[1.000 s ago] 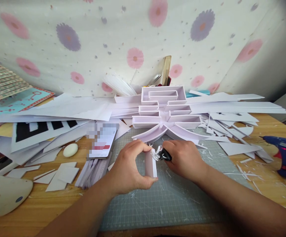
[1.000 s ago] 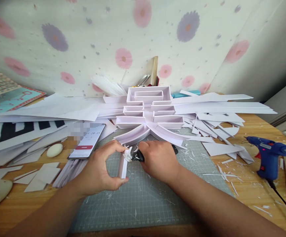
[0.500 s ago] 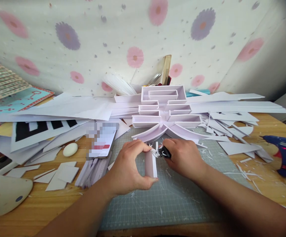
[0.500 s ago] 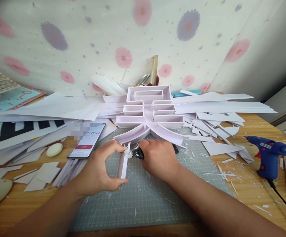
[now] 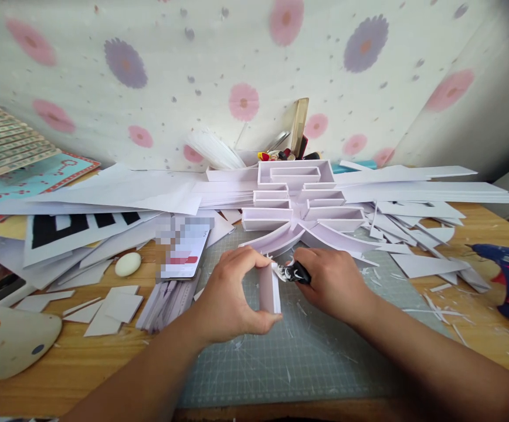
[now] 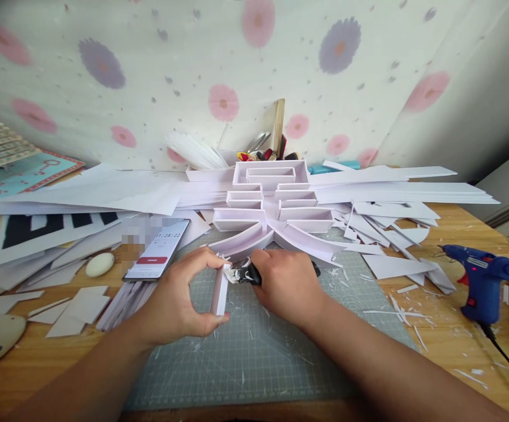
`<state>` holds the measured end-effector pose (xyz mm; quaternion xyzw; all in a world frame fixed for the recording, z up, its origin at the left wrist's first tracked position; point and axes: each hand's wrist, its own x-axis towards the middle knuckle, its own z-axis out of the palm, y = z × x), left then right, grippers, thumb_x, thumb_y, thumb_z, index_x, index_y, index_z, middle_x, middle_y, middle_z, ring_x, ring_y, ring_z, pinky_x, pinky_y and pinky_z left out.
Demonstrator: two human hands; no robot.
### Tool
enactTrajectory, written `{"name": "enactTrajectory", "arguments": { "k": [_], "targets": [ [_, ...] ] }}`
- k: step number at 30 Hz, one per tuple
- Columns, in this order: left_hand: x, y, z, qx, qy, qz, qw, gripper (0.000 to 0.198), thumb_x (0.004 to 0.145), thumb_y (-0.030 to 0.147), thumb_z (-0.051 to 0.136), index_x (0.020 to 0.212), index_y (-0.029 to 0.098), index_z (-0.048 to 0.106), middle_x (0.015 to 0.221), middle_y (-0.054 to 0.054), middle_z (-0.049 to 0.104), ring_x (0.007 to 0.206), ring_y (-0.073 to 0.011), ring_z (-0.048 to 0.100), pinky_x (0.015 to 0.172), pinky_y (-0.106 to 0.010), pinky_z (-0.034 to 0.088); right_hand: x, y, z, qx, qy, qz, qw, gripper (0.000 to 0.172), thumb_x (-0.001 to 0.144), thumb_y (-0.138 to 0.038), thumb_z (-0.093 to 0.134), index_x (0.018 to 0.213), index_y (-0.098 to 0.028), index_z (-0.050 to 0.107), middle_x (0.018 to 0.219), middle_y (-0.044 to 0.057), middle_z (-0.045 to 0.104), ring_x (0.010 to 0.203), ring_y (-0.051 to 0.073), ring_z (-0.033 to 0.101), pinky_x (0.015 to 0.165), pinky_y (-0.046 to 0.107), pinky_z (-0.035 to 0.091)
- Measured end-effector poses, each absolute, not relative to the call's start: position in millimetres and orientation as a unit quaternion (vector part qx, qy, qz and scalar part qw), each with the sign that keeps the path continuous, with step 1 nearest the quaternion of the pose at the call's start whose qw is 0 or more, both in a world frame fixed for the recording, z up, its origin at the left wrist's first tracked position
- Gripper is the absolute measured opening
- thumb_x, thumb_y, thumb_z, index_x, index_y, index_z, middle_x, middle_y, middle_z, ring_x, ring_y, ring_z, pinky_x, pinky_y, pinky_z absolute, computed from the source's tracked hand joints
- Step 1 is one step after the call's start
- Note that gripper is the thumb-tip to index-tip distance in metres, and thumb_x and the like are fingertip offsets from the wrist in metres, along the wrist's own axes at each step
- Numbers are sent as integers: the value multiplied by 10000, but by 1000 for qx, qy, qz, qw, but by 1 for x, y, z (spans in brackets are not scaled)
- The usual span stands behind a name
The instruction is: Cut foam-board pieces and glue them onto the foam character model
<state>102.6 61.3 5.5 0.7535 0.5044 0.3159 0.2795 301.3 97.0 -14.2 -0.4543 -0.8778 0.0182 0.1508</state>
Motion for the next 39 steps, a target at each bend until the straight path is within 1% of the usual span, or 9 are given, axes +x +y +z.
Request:
{"name": "enactTrajectory", "arguments": {
  "k": [4, 9, 14, 19, 23, 28, 34, 36, 39],
  "targets": [
    [102, 61, 6, 755, 501, 317, 281, 460, 492, 159, 774, 905, 185, 572, 923, -21, 607, 893, -243, 578, 914, -425, 404, 300, 93, -14, -425, -887, 8, 178, 52, 714, -162, 509, 718, -185, 556, 662, 3, 635, 609, 170, 613, 518, 287, 174],
    [104, 59, 7, 761, 498, 307, 279, 469, 481, 150, 769, 903, 210, 572, 904, -7, 611, 870, -237, 579, 864, -392, 426, 299, 94, -15, -429, -884, -10, 183, 52, 703, -144, 514, 692, -183, 545, 637, 0, 627, 584, 163, 602, 512, 289, 167],
    [103, 60, 7, 760, 499, 301, 287, 496, 461, 135, 778, 909, 198, 576, 922, -17, 607, 886, -245, 576, 879, -403, 419, 299, 96, -16, -433, -882, -10, 188, 54, 701, -136, 516, 680, -182, 534, 621, 0, 624, 564, 158, 594, 510, 289, 170],
    [102, 60, 7, 761, 495, 306, 289, 465, 468, 118, 770, 883, 189, 573, 897, -12, 596, 869, -236, 568, 879, -406, 405, 298, 94, -16, -413, -888, -9, 202, 66, 692, -126, 506, 683, -181, 541, 617, -2, 618, 555, 154, 589, 505, 291, 169],
    [101, 60, 8, 763, 491, 311, 284, 468, 475, 126, 770, 894, 193, 573, 909, -12, 597, 888, -239, 564, 869, -396, 405, 296, 93, -16, -431, -883, -9, 186, 70, 702, -132, 507, 703, -178, 559, 647, 5, 638, 593, 169, 612, 510, 290, 174],
    [101, 61, 8, 766, 485, 315, 282, 481, 472, 129, 778, 903, 183, 570, 904, -10, 597, 868, -230, 570, 896, -403, 396, 296, 95, -14, -466, -874, -4, 140, 72, 715, -152, 520, 737, -182, 582, 701, 16, 667, 649, 193, 636, 515, 294, 168],
    [101, 61, 10, 771, 481, 311, 278, 461, 468, 128, 785, 871, 180, 567, 860, 7, 583, 833, -212, 572, 876, -383, 398, 301, 101, -14, -514, -848, -28, 121, 57, 748, -191, 542, 773, -185, 592, 705, 31, 679, 637, 216, 632, 511, 286, 160],
    [100, 62, 10, 771, 484, 314, 269, 448, 479, 141, 788, 868, 185, 568, 847, 15, 579, 819, -203, 573, 867, -378, 399, 301, 103, -14, -522, -843, -8, 127, 50, 749, -196, 545, 773, -184, 587, 701, 35, 673, 630, 215, 618, 513, 280, 177],
    [100, 64, 7, 779, 490, 316, 231, 441, 497, 169, 788, 877, 195, 565, 847, 18, 584, 816, -202, 577, 845, -374, 399, 302, 105, -10, -527, -833, 61, 156, 35, 752, -182, 531, 762, -187, 565, 684, 24, 645, 613, 194, 577, 528, 272, 225]
  ]
}}
